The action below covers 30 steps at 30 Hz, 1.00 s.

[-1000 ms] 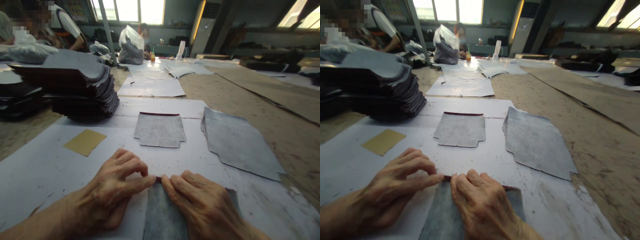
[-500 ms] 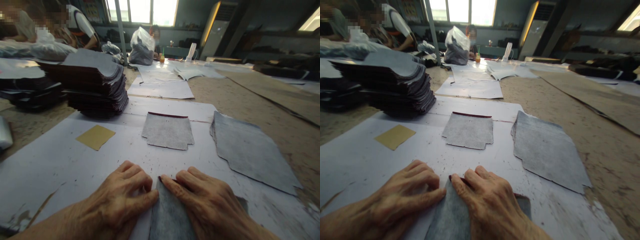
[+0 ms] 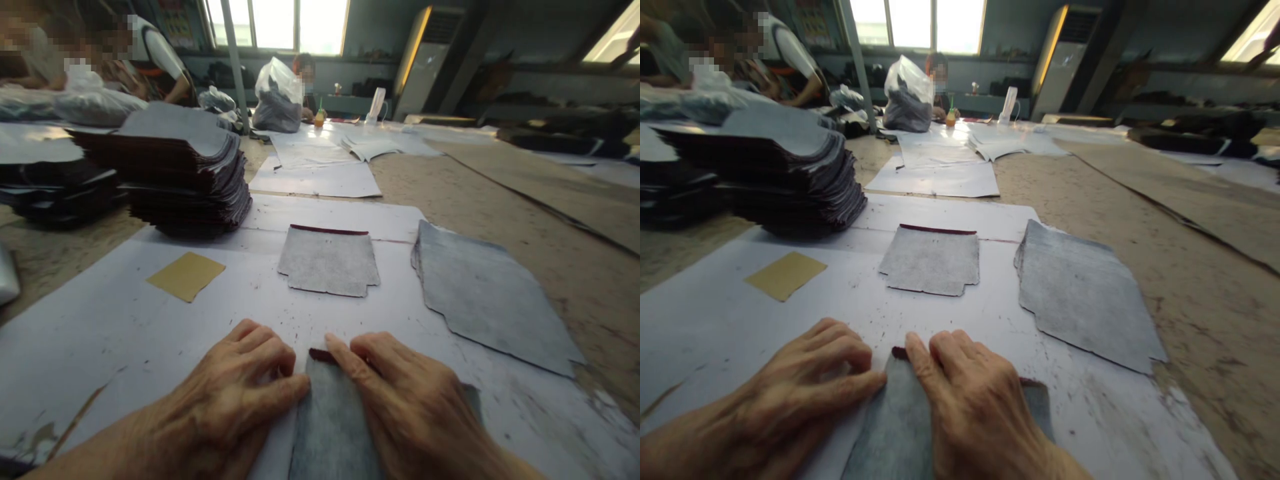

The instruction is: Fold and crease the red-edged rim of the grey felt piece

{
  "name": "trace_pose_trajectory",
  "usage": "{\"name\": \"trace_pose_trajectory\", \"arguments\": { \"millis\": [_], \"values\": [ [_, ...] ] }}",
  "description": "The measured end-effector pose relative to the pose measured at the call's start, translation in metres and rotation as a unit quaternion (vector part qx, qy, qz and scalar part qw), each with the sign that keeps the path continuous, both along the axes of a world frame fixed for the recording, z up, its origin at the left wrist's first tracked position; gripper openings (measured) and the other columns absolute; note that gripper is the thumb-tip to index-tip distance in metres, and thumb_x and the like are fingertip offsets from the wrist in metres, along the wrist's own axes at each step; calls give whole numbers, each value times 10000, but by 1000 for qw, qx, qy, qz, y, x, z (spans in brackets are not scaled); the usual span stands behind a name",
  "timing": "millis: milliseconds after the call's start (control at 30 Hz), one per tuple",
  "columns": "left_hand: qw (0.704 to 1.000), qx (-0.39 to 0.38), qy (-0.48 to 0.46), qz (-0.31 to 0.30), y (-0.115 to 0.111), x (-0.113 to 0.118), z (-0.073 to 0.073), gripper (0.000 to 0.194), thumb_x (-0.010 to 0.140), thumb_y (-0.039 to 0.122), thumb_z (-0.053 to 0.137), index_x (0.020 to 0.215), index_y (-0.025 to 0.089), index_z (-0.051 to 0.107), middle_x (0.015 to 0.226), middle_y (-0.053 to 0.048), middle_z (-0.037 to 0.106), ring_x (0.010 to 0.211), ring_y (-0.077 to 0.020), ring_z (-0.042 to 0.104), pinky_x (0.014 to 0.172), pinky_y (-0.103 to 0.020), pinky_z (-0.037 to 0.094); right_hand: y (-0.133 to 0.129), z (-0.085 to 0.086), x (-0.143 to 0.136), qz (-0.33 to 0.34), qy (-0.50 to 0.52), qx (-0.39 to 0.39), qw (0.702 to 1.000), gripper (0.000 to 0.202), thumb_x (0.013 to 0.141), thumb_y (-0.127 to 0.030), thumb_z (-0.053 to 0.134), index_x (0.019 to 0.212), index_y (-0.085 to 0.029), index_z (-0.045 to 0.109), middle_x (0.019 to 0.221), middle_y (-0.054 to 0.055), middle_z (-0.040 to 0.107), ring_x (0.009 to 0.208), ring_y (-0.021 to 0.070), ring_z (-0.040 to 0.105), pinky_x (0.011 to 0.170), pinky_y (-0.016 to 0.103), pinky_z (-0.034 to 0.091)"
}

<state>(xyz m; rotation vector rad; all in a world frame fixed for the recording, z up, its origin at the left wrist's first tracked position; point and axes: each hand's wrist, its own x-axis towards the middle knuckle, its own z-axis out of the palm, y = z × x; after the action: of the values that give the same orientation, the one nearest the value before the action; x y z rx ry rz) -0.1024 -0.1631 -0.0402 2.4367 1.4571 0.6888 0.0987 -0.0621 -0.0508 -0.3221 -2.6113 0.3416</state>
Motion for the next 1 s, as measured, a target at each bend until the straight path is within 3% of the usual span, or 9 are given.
{"name": "trace_pose_trajectory", "arguments": {
  "millis": [167, 333, 500, 633, 733, 867, 1000],
  "values": [
    [999, 30, -18, 8, -1, 1, -5, 345, 781, 39, 383, 1082, 154, 506, 908, -74, 519, 802, -177, 475, 711, -340, 411, -1, 4, 25, -47, 117, 0, 992, 331, 790, 30, 452, 1057, -100, 599, 901, 98, 569, 822, 184, 507, 659, 298, 486],
    [996, 47, 58, 55, 0, 0, 7, 478, 828, 98, 382, 1305, 121, 343, 1161, -121, 475, 1048, -218, 451, 851, -347, 436, -5, 4, 40, -74, 100, 18, 992, 292, 789, 10, 456, 1002, -108, 618, 865, 89, 594, 821, 200, 517, 670, 329, 497],
    [996, 84, 36, 24, 25, 17, 16, 386, 832, 99, 389, 1201, 169, 475, 1091, -83, 526, 978, -199, 483, 790, -335, 439, -8, -5, 31, -38, 59, 0, 998, 270, 847, -72, 377, 972, -85, 616, 836, 99, 594, 799, 214, 521, 657, 364, 494],
    [996, 68, 35, -36, 40, 33, 2, 395, 778, 119, 395, 1165, 139, 471, 936, -82, 571, 842, -210, 503, 758, -397, 410, -11, -9, 17, -26, 64, 20, 997, 307, 893, -120, 323, 949, -78, 622, 859, 110, 602, 803, 219, 532, 661, 366, 488],
    [997, 60, 41, -40, 39, 34, -9, 391, 761, 123, 382, 1142, 105, 471, 894, -87, 583, 785, -207, 501, 764, -423, 386, -14, -8, 17, -35, 66, 38, 997, 325, 904, -112, 308, 942, -95, 630, 869, 96, 618, 792, 213, 554, 647, 353, 480],
    [993, 92, 59, -42, 30, 29, -13, 398, 791, 107, 363, 1173, 80, 471, 979, -104, 593, 845, -207, 520, 807, -395, 361, -17, 4, 41, -83, 69, 102, 989, 253, 872, -66, 406, 982, -117, 629, 917, 66, 642, 942, 232, 556, 778, 374, 460],
    [990, 114, 82, -10, 26, 25, -20, 427, 852, 116, 305, 1260, 128, 433, 1063, -71, 596, 932, -191, 525, 857, -349, 338, -25, 13, 80, -198, 97, 61, 973, 274, 799, -24, 492, 998, -156, 626, 914, 50, 639, 913, 206, 567, 759, 334, 484]
  ]
}}
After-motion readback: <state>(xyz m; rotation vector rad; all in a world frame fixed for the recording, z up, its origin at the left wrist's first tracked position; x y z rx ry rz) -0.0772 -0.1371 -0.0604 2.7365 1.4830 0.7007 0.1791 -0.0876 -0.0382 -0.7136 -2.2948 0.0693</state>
